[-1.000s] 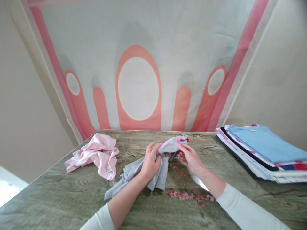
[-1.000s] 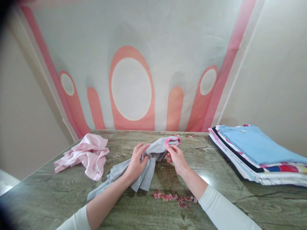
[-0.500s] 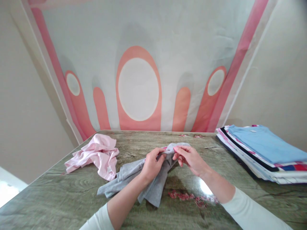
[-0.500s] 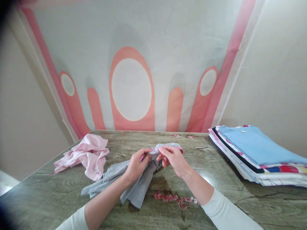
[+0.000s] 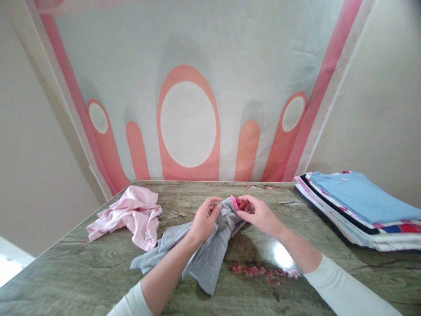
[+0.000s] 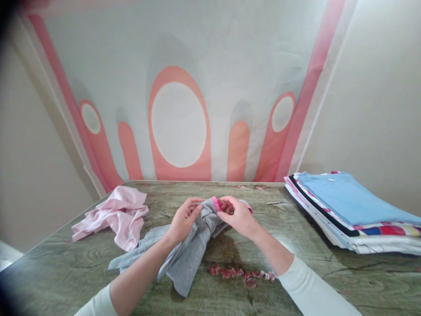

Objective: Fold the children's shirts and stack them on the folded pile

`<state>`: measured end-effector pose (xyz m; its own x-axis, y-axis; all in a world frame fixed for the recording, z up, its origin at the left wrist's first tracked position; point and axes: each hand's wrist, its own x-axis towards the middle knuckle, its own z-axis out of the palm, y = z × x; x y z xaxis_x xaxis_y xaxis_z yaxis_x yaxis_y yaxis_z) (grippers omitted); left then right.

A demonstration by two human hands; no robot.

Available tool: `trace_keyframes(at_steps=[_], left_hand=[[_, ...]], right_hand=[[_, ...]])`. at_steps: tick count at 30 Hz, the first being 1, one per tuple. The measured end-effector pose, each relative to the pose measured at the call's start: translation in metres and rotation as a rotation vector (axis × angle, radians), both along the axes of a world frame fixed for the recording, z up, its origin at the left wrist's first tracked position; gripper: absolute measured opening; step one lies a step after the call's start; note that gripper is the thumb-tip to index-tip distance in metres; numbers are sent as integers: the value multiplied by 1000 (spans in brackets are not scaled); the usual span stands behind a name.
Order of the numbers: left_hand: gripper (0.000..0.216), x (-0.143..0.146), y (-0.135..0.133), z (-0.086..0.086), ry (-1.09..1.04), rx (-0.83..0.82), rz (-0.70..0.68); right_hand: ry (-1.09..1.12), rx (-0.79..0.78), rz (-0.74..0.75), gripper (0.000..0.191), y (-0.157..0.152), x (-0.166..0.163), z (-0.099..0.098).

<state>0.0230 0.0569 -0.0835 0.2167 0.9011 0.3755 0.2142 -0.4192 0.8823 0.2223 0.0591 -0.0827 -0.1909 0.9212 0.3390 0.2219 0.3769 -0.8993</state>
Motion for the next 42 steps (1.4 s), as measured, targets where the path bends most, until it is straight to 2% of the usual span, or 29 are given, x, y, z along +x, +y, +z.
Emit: trace_keyframes(at_steps=[2, 5, 8, 12, 15, 19, 25, 28, 31, 38, 40, 42], left_hand=[[29, -6, 5, 0, -2, 30, 66], [27, -19, 18, 1, 18, 58, 155], [30, -35, 33, -3, -9, 16, 196], [36, -50, 48, -13, 25, -67, 206], [35, -57, 52, -18, 133, -29, 224], [32, -61, 52, -15, 261, 30, 268], [32, -60, 49, -4, 282, 48, 294], [35, -61, 47, 8, 200, 25, 282], [41, -64, 43, 30, 185, 24, 258], [42, -69, 50, 84, 646, 393, 134], [38, -69, 54, 101, 796, 487, 106], [34, -70, 56, 120, 898, 552, 138]], right_hand=[[-87, 123, -81, 35, 8, 6, -6], [-177, 195, -182, 38, 26, 28, -18], [-261, 157, -253, 51, 46, 61, -36], [-255, 41, -202, 59, 62, 93, -62], [-183, 12, -186, 56, 64, 96, -72], [-151, 55, -210, 37, 61, 82, -72], [-150, 118, -184, 16, 57, 68, -63], [-62, 97, -215, 20, 56, 70, -51], [21, 67, -248, 28, 56, 77, -31], [199, 128, -351, 32, 52, 97, 18], [186, 145, -391, 32, 50, 104, 33], [125, 172, -403, 34, 48, 111, 51]])
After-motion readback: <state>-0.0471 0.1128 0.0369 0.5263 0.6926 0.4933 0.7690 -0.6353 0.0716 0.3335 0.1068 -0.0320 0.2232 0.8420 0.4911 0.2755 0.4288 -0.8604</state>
